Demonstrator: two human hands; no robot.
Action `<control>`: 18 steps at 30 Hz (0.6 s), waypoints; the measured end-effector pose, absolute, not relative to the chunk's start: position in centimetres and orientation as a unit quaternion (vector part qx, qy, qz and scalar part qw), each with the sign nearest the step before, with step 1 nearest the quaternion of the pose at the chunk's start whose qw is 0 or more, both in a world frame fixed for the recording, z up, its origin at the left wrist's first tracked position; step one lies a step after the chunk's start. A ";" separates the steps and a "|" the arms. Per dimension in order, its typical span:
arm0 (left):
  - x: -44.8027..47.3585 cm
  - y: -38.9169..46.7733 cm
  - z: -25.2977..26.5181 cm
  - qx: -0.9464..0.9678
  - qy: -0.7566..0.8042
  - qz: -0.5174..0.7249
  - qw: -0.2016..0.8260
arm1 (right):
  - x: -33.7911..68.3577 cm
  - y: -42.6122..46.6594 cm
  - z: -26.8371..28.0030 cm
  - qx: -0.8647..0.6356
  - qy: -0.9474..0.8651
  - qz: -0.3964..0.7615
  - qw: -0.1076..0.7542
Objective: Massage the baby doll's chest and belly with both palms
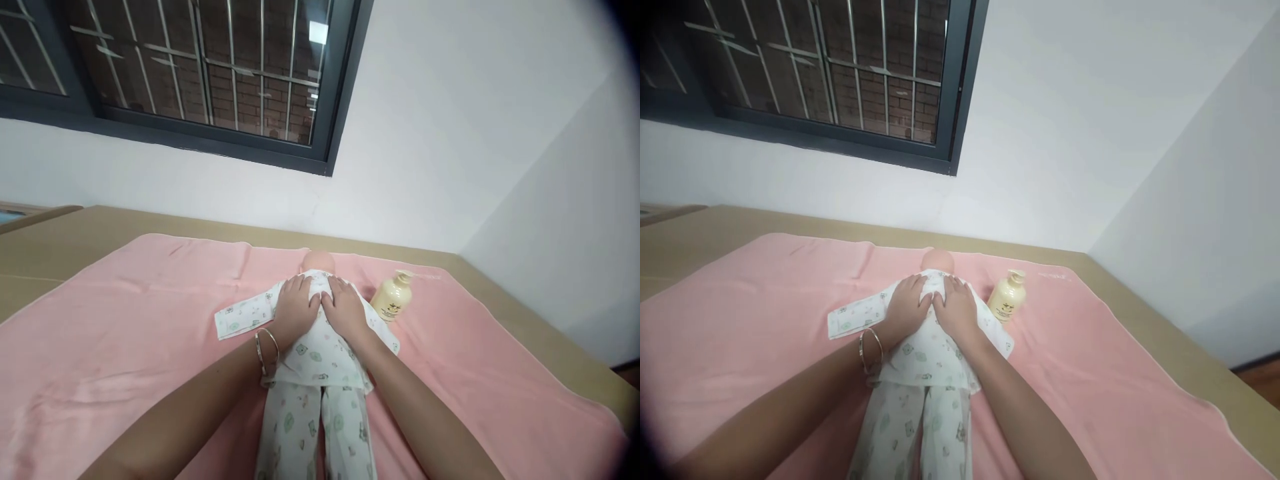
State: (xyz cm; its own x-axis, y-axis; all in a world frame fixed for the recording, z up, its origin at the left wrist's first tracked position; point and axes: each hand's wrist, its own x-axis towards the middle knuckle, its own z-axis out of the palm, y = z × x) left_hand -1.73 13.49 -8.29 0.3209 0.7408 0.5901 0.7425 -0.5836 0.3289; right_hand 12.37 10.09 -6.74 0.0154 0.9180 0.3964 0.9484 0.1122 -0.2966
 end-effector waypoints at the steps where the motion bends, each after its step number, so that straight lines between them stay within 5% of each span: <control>1: -1.7 13.6 -8.4 -0.813 -0.456 -0.363 -0.005 | 12.4 10.0 -6.8 -0.666 -0.699 -0.027 0.257; 18: -1.6 12.4 -8.1 -0.766 -0.498 -0.407 0.008 | 11.3 8.9 -6.7 -0.706 -0.675 -0.106 0.184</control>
State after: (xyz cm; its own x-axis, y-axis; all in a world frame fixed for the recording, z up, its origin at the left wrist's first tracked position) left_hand -1.62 12.44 -8.10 0.1723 0.7562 0.6312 0.7695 -0.5034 0.3930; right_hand 11.34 8.88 -6.68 0.0654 0.9150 0.3982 0.9931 -0.0205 -0.1159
